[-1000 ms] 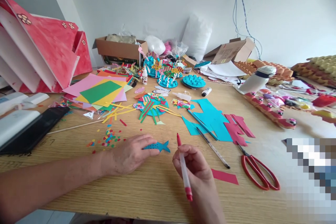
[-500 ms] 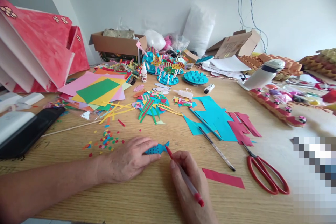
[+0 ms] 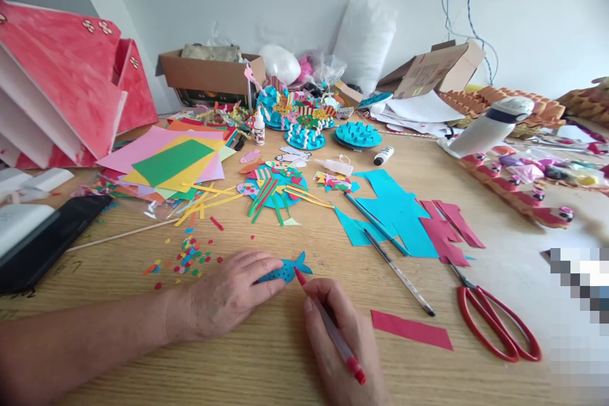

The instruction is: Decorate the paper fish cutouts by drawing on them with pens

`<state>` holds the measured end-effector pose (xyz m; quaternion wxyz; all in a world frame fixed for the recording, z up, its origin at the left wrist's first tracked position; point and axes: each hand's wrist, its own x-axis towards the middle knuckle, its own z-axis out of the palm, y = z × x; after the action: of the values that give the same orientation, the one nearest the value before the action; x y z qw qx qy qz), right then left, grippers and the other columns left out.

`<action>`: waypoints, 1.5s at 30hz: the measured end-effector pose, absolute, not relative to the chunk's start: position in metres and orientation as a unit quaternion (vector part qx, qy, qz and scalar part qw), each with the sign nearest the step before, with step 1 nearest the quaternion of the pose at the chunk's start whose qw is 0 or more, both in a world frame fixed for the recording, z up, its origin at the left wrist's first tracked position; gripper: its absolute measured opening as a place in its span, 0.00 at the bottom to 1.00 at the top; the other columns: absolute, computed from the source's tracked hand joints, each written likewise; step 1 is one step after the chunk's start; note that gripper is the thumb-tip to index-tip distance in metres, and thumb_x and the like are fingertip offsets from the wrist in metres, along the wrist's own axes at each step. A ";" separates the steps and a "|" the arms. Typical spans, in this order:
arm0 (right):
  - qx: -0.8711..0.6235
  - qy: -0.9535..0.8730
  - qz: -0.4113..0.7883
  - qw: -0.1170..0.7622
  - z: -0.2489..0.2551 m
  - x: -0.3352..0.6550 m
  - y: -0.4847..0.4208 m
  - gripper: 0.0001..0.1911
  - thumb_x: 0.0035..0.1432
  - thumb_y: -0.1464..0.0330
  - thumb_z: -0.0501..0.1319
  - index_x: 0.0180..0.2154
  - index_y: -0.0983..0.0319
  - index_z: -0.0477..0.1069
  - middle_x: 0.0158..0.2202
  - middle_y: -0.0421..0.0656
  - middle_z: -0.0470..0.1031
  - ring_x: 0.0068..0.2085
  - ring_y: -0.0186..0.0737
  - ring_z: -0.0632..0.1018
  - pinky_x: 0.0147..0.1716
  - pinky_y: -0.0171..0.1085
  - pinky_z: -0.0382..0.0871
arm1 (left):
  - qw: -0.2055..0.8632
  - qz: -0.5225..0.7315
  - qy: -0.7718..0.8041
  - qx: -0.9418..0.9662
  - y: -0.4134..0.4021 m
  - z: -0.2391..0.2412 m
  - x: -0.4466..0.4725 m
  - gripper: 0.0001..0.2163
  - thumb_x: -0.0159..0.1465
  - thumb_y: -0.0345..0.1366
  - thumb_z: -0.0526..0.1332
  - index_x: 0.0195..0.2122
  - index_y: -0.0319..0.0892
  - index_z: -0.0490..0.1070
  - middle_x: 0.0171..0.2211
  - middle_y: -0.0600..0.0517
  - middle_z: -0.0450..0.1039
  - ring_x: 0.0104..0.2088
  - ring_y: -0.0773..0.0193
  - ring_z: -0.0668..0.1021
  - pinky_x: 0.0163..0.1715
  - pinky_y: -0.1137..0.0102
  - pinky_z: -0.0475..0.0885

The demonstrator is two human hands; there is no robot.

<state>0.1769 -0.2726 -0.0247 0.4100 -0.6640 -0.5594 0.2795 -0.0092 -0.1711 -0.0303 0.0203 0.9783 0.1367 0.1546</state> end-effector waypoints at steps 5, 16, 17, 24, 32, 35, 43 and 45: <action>-0.669 -0.514 0.342 0.414 -0.018 0.184 -0.268 0.10 0.56 0.60 0.56 0.31 0.60 0.69 0.23 0.39 0.68 0.24 0.35 0.69 0.22 0.30 0.64 | 0.014 0.150 0.133 0.980 -0.170 -0.028 -0.009 0.11 0.67 0.31 0.52 0.48 0.42 0.67 0.46 0.46 0.68 0.46 0.59 0.69 0.48 0.64 0.65; -0.667 -0.581 0.262 0.385 -0.026 0.177 -0.276 0.08 0.58 0.63 0.56 0.32 0.58 0.69 0.26 0.39 0.73 0.26 0.35 0.73 0.25 0.30 0.67 | 0.032 0.142 0.132 0.981 -0.169 -0.028 -0.010 0.11 0.67 0.31 0.52 0.48 0.42 0.67 0.47 0.46 0.67 0.46 0.59 0.69 0.49 0.64 0.65; -0.667 -0.584 0.262 0.381 -0.025 0.176 -0.276 0.08 0.58 0.63 0.55 0.32 0.58 0.69 0.25 0.38 0.73 0.25 0.35 0.73 0.25 0.30 0.67 | 0.033 0.143 0.132 0.980 -0.169 -0.029 -0.009 0.11 0.67 0.31 0.53 0.48 0.42 0.67 0.47 0.46 0.67 0.47 0.59 0.69 0.49 0.64 0.65; -0.674 -0.590 0.243 0.371 -0.024 0.178 -0.271 0.09 0.58 0.62 0.55 0.33 0.59 0.71 0.25 0.40 0.74 0.26 0.36 0.75 0.24 0.30 0.68 | 0.021 0.156 0.134 0.978 -0.169 -0.029 -0.009 0.10 0.67 0.32 0.53 0.47 0.42 0.68 0.46 0.46 0.68 0.46 0.58 0.70 0.48 0.63 0.67; -0.684 -0.589 0.237 0.359 -0.025 0.177 -0.270 0.10 0.58 0.63 0.54 0.33 0.59 0.71 0.25 0.40 0.75 0.26 0.36 0.75 0.23 0.30 0.69 | 0.025 0.144 0.136 0.980 -0.170 -0.031 -0.011 0.11 0.67 0.31 0.52 0.49 0.43 0.67 0.47 0.45 0.67 0.48 0.58 0.69 0.49 0.62 0.66; -0.683 -0.587 0.240 0.364 -0.025 0.177 -0.270 0.09 0.57 0.63 0.55 0.32 0.59 0.71 0.25 0.39 0.75 0.26 0.36 0.75 0.24 0.30 0.69 | 0.029 0.142 0.133 0.980 -0.170 -0.031 -0.011 0.11 0.67 0.31 0.51 0.49 0.42 0.67 0.47 0.45 0.66 0.48 0.57 0.69 0.49 0.62 0.66; -0.682 -0.576 0.261 0.367 -0.024 0.177 -0.271 0.09 0.57 0.63 0.55 0.33 0.59 0.71 0.25 0.39 0.74 0.26 0.35 0.74 0.24 0.29 0.68 | 0.029 0.144 0.134 0.980 -0.169 -0.033 -0.010 0.10 0.67 0.32 0.53 0.49 0.42 0.67 0.46 0.46 0.66 0.47 0.57 0.69 0.49 0.62 0.66; -0.682 -0.574 0.264 0.368 -0.023 0.176 -0.270 0.09 0.58 0.63 0.55 0.33 0.59 0.71 0.25 0.39 0.74 0.26 0.35 0.74 0.24 0.29 0.68 | 0.029 0.145 0.134 0.980 -0.169 -0.033 -0.010 0.10 0.66 0.32 0.54 0.49 0.42 0.67 0.46 0.46 0.66 0.47 0.57 0.69 0.48 0.62 0.66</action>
<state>0.1763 -0.2700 -0.0235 0.3681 -0.6822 -0.5741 0.2636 -0.0102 -0.1695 -0.0328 0.0292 0.9799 0.1344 0.1448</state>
